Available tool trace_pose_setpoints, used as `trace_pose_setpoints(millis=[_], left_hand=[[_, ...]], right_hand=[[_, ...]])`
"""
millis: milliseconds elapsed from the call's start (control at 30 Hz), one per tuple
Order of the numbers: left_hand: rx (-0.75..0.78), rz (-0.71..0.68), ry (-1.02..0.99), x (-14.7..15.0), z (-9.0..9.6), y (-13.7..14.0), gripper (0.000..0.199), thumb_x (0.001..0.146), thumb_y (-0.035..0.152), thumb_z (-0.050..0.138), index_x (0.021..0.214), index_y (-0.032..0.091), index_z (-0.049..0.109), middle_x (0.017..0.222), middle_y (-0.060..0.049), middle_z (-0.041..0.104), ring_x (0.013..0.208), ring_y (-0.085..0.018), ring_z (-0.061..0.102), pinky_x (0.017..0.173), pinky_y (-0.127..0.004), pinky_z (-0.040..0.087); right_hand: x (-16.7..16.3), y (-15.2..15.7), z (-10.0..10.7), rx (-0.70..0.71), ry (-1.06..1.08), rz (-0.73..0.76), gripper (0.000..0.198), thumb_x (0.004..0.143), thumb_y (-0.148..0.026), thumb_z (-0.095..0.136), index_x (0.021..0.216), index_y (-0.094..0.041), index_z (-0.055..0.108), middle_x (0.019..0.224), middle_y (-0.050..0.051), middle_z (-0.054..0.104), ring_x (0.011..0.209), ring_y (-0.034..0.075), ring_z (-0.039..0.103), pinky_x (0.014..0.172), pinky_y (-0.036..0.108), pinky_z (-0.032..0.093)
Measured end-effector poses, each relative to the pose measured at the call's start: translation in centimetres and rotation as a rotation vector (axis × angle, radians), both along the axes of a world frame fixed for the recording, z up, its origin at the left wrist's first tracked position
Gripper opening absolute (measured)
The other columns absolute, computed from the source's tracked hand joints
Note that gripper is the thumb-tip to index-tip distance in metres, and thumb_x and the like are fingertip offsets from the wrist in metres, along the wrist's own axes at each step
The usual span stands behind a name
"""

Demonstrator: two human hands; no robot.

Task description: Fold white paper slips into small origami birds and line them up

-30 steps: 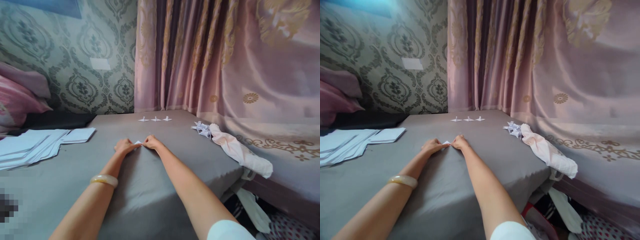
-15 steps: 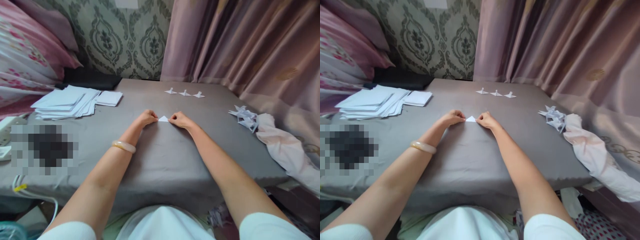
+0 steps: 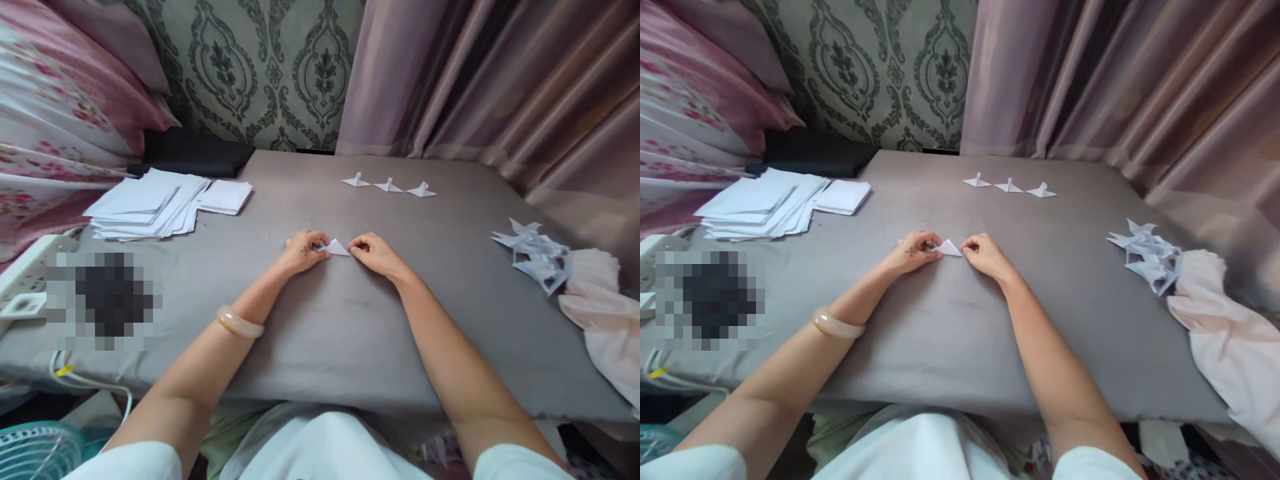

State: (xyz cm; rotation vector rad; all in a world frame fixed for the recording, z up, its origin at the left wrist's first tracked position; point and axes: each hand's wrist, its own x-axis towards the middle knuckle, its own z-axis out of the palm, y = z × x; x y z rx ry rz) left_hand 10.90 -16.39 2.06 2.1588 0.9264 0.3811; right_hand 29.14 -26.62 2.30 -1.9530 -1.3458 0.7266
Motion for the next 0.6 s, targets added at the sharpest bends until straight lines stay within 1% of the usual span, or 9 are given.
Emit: trace_pose_setpoints(millis=[100,167,200,233,300,367,433,500,600], left_hand=[[0.101,-0.046,-0.078,1.0,0.1,-0.1,0.012,0.078,0.023,0.063,0.088,0.020,0.070,0.094,-0.006,0.058,0.089,-0.020,0.054,0.087,-0.035,0.039],[0.139,-0.074,-0.188,1.8,0.5,0.0,0.011,0.080,0.022,0.062,0.087,0.019,0.069,0.107,-0.008,0.057,0.101,-0.022,0.051,0.090,-0.035,0.038],[0.126,-0.091,-0.229,2.1,0.7,0.1,0.011,0.081,0.023,0.061,0.088,0.019,0.068,0.109,-0.008,0.057,0.103,-0.022,0.050,0.090,-0.035,0.038],[0.087,-0.109,-0.253,2.5,0.9,0.2,0.012,0.082,0.024,0.059,0.089,0.019,0.066,0.107,-0.008,0.058,0.100,-0.021,0.051,0.088,-0.034,0.039],[-0.047,-0.144,-0.280,3.1,0.9,0.4,0.015,0.084,0.027,0.056,0.092,0.017,0.064,0.094,-0.006,0.062,0.085,-0.017,0.054,0.080,-0.030,0.041],[-0.191,-0.161,-0.339,3.5,0.6,0.4,0.018,0.085,0.031,0.055,0.092,0.015,0.062,0.085,-0.004,0.063,0.075,-0.014,0.053,0.074,-0.028,0.042],[-0.311,-0.159,-0.429,3.6,0.2,0.3,0.020,0.083,0.032,0.057,0.092,0.014,0.061,0.086,-0.004,0.063,0.076,-0.014,0.054,0.075,-0.027,0.042],[-0.412,-0.123,-0.491,3.4,0.1,0.2,0.021,0.082,0.032,0.059,0.093,0.014,0.061,0.087,-0.004,0.063,0.079,-0.014,0.055,0.078,-0.027,0.042],[-0.518,-0.033,-0.534,3.0,0.2,0.3,0.020,0.081,0.031,0.061,0.093,0.015,0.063,0.086,-0.003,0.062,0.081,-0.013,0.055,0.077,-0.026,0.041]], right_hand=[[0.0,-0.2,-0.6,0.039,0.081,-0.056,0.023,0.080,-0.031,0.054,0.092,-0.017,0.067,0.082,0.003,0.061,0.061,0.010,0.052,0.057,0.024,0.044],[0.0,-0.4,-0.7,0.086,0.251,-0.152,0.028,0.081,-0.036,0.053,0.099,-0.018,0.064,0.071,0.000,0.060,0.055,0.010,0.051,0.048,0.022,0.041],[0.0,-0.4,-0.6,0.122,0.357,-0.196,0.029,0.080,-0.039,0.055,0.099,-0.019,0.063,0.072,0.000,0.061,0.055,0.010,0.053,0.045,0.021,0.039],[0.0,-0.4,-0.5,0.161,0.457,-0.229,0.030,0.079,-0.042,0.057,0.098,-0.019,0.063,0.076,0.001,0.063,0.057,0.010,0.055,0.043,0.020,0.039],[0.1,-0.3,-0.3,0.208,0.630,-0.247,0.036,0.078,-0.049,0.060,0.096,-0.019,0.062,0.084,0.004,0.066,0.060,0.011,0.059,0.043,0.019,0.040],[0.1,-0.2,-0.2,0.214,0.749,-0.236,0.041,0.075,-0.052,0.063,0.097,-0.018,0.061,0.083,0.005,0.068,0.060,0.011,0.061,0.043,0.019,0.041],[0.1,-0.1,-0.2,0.209,0.812,-0.219,0.043,0.071,-0.050,0.068,0.098,-0.018,0.059,0.079,0.004,0.069,0.057,0.010,0.060,0.044,0.020,0.042],[-0.2,0.0,-0.1,0.209,0.828,-0.197,0.043,0.069,-0.045,0.071,0.100,-0.018,0.057,0.077,0.003,0.070,0.057,0.010,0.060,0.045,0.021,0.043],[-0.8,0.0,0.2,0.211,0.805,-0.159,0.046,0.071,-0.040,0.069,0.108,-0.018,0.052,0.078,0.003,0.072,0.056,0.011,0.061,0.048,0.022,0.044]])
